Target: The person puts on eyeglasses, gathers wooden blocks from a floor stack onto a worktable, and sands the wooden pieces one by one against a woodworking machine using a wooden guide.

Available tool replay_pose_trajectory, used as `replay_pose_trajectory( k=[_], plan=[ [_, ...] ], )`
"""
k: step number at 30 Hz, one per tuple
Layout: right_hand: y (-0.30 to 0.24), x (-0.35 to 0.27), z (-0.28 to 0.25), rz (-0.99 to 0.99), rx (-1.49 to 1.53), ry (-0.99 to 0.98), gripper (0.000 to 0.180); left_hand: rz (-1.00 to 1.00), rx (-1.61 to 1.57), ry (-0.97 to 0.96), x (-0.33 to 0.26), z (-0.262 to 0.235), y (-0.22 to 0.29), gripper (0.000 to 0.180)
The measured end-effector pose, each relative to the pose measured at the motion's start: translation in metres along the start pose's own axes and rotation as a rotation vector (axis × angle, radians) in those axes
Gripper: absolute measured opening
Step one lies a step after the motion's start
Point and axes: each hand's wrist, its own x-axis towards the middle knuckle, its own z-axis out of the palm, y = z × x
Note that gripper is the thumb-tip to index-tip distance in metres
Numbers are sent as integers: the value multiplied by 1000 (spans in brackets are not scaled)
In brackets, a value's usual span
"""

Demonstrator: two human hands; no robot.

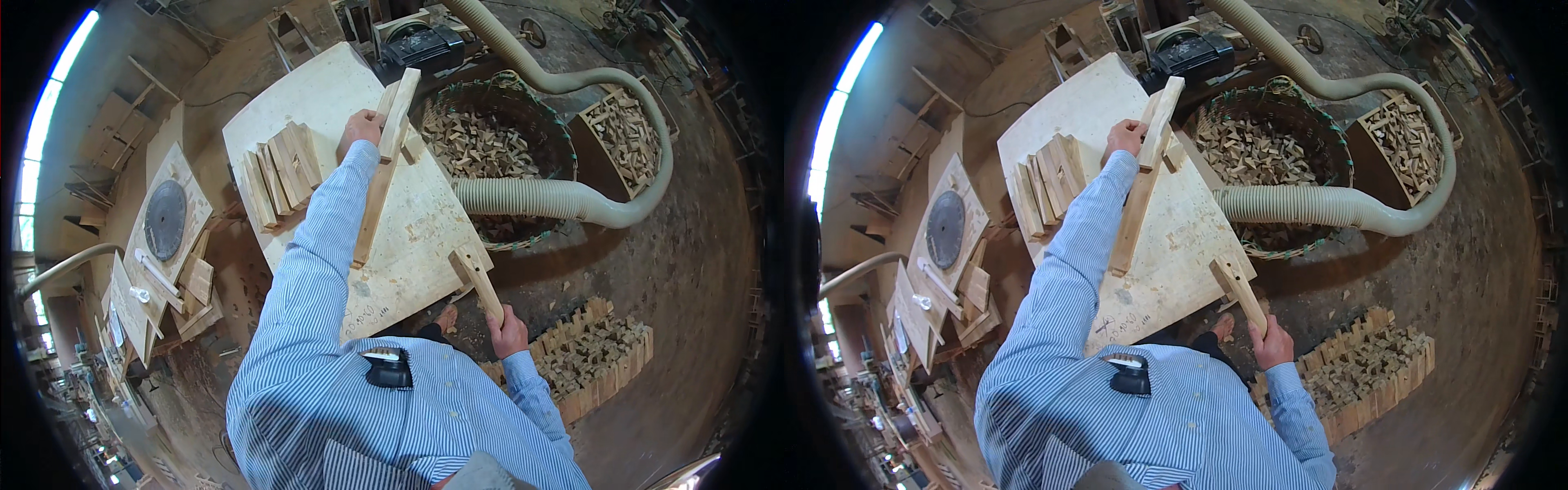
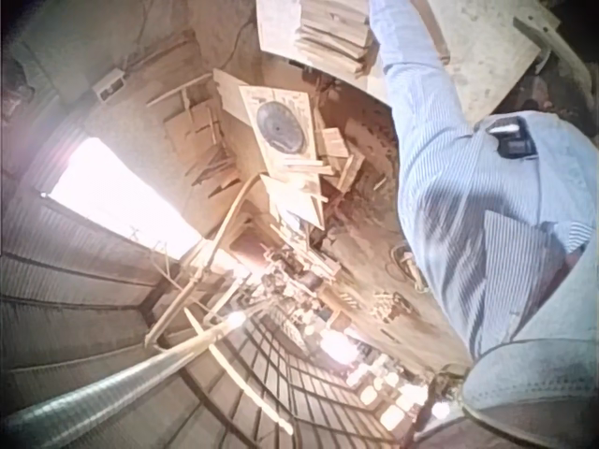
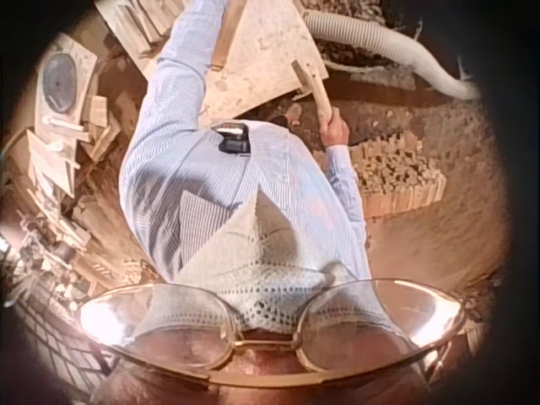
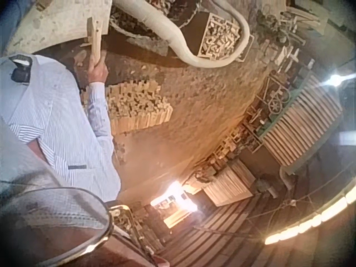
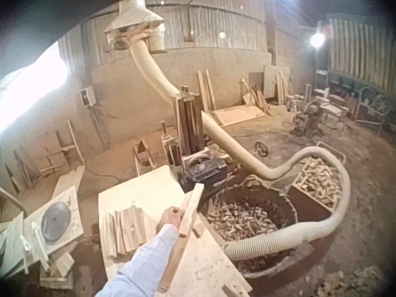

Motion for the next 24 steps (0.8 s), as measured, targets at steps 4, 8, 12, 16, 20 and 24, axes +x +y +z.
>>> replay_pose_trajectory(
  k=[4,8,12,16,20,24],
  plan=[
    [-4,6,0,-18,-12,-3,39,1,83,74,-3,0,9,26],
    [-15,21,4,-16,-18,-26,39,-18,68,78,18,-4,9,25],
    [-33,44,8,-21,-12,-25,38,-39,23,67,53,-8,3,25],
    [-57,69,10,-32,1,-30,37,2,30,94,86,-11,0,24],
    [-82,95,12,-4,4,-36,37,-14,58,89,121,-16,1,23],
    [-102,117,16,34,-11,-40,36,10,92,88,152,-21,-3,23]
  ],
)
